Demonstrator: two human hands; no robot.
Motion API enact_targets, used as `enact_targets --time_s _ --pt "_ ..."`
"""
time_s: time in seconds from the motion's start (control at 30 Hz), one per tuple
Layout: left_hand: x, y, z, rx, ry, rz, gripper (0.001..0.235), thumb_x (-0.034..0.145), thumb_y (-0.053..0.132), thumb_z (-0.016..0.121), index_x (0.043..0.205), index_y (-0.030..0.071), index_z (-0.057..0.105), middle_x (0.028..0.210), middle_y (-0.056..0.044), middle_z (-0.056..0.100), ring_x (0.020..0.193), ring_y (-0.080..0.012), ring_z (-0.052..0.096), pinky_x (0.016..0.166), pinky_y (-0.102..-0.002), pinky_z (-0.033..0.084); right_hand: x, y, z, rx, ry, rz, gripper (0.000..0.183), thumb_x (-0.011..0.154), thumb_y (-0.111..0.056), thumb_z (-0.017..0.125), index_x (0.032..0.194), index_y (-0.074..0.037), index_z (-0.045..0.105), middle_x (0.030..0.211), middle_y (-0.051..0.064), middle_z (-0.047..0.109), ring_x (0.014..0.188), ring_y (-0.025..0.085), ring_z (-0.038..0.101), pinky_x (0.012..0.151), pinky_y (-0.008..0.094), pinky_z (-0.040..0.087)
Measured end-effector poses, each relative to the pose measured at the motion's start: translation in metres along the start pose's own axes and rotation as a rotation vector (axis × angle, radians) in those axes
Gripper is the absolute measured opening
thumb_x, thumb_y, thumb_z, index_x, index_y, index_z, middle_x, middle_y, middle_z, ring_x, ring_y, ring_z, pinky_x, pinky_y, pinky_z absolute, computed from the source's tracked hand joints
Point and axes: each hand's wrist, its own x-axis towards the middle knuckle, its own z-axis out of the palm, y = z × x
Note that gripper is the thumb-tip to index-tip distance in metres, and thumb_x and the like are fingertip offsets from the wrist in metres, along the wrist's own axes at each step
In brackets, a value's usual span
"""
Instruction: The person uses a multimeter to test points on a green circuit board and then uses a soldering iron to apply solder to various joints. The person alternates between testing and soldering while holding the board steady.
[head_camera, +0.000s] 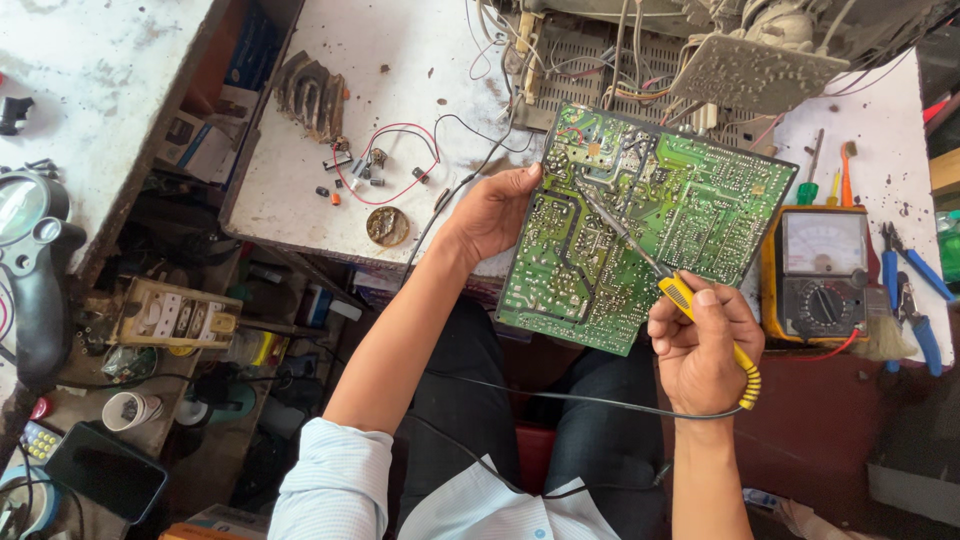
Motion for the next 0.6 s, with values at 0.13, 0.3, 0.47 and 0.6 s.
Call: enact_targets --time_s 0.13,0.3,0.47,0.6 --pt "-0.001 0.0 0.0 0.007 -0.01 0.004 0.046 0.102 0.034 0.065 0.133 0.001 0.061 0.127 -0.01 0.068 0.118 -0.0237 0.062 0.107 -0.042 0.049 -0.001 0.0 0.0 0.015 0.003 0.001 0.023 0.109 -0.015 0.059 0.119 0.003 0.067 0.087 0.017 0.069 0.067 0.02 0.064 0.055 0.027 0.047" --pt "-0.003 0.002 0.003 0.051 0.024 0.056 0.043 0.103 0.03 0.065 0.133 0.0 0.06 0.128 -0.009 0.067 0.121 -0.0211 0.061 0.11 -0.04 0.047 -0.003 -0.002 0.001 -0.017 -0.008 -0.036 0.024 0.111 -0.016 0.057 0.123 0.004 0.064 0.088 0.017 0.068 0.068 0.019 0.063 0.057 0.027 0.047" --pt "-0.031 -0.004 0.024 0.576 0.471 0.354 0.035 0.102 0.027 0.063 0.123 0.0 0.061 0.116 -0.008 0.068 0.108 -0.0152 0.062 0.097 -0.032 0.05 -0.035 -0.005 0.024 -0.239 -0.011 -0.215 0.018 0.112 -0.012 0.057 0.127 -0.002 0.055 0.093 0.015 0.065 0.072 0.015 0.062 0.059 0.024 0.05" --pt "-0.118 -0.046 0.072 0.78 0.704 0.627 0.022 0.112 0.018 0.063 0.111 -0.004 0.063 0.094 -0.007 0.059 0.086 -0.0126 0.051 0.075 -0.028 0.044 -0.07 0.019 0.078 -0.73 -0.222 -0.529 0.033 0.1 -0.007 0.069 0.13 -0.006 0.055 0.112 0.016 0.064 0.092 0.026 0.067 0.081 0.033 0.057"
